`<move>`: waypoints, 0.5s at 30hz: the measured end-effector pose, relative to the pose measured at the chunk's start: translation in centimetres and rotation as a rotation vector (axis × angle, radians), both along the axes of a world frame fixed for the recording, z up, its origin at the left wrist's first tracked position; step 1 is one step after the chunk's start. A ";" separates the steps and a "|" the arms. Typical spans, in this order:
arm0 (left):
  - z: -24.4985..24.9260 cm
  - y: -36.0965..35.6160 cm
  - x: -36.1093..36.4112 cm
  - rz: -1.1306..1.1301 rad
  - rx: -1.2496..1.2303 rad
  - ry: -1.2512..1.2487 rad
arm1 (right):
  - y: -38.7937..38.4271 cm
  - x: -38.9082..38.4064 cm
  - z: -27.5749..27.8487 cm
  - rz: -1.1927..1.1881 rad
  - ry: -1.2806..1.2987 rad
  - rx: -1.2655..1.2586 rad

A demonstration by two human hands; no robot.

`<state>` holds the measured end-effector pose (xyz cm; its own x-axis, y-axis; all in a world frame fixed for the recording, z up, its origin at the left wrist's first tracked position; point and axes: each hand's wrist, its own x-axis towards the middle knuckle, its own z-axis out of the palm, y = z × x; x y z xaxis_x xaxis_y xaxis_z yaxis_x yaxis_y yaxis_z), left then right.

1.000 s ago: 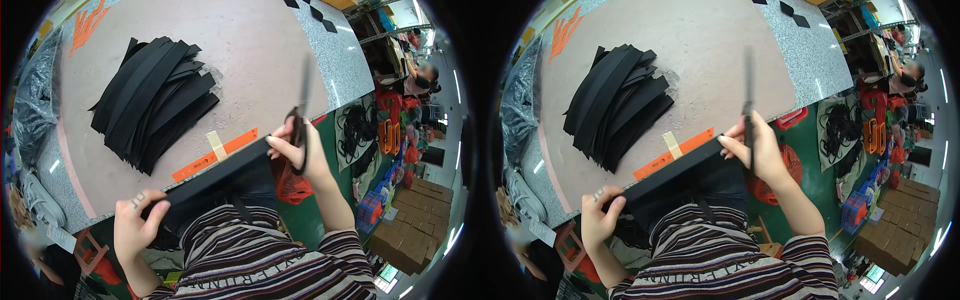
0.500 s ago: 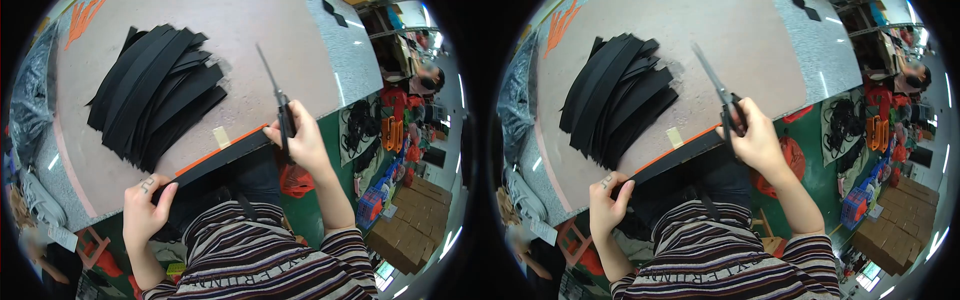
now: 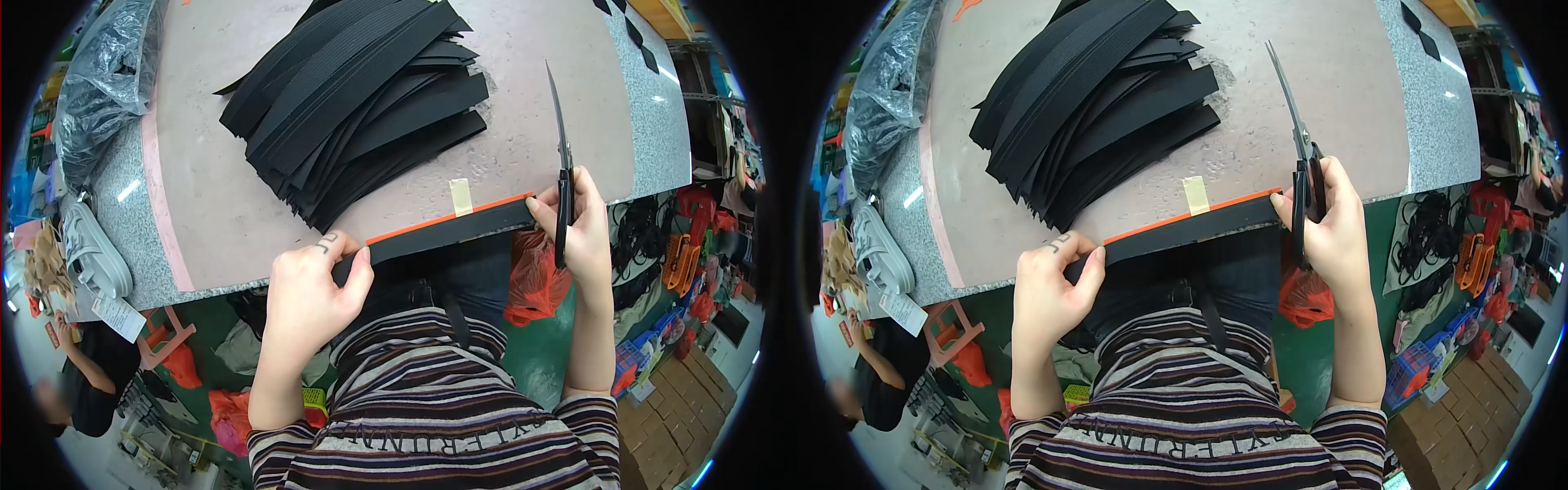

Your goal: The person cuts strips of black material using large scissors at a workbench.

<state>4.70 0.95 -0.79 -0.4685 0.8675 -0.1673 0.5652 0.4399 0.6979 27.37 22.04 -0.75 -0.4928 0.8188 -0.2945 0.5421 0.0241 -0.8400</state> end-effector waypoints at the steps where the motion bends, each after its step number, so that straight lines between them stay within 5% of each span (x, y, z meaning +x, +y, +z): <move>1: -0.2 0.1 0.0 -0.001 0.027 0.009 | 0.0 0.0 0.0 0.002 0.003 0.002; 7: 1.2 0.6 0.0 0.005 -0.129 -0.059 | 0.1 0.1 -0.1 0.006 0.029 -0.015; 9: 1.9 0.1 -0.6 0.044 0.167 -0.043 | 0.4 -1.0 1.8 -0.081 0.087 -0.085; 10: 2.2 -0.1 -1.1 0.060 0.316 -0.030 | 1.1 -2.0 2.5 -0.055 0.215 0.076; 15: 2.0 1.3 -6.2 0.224 0.432 0.066 | 3.5 -8.4 8.5 0.017 0.355 0.282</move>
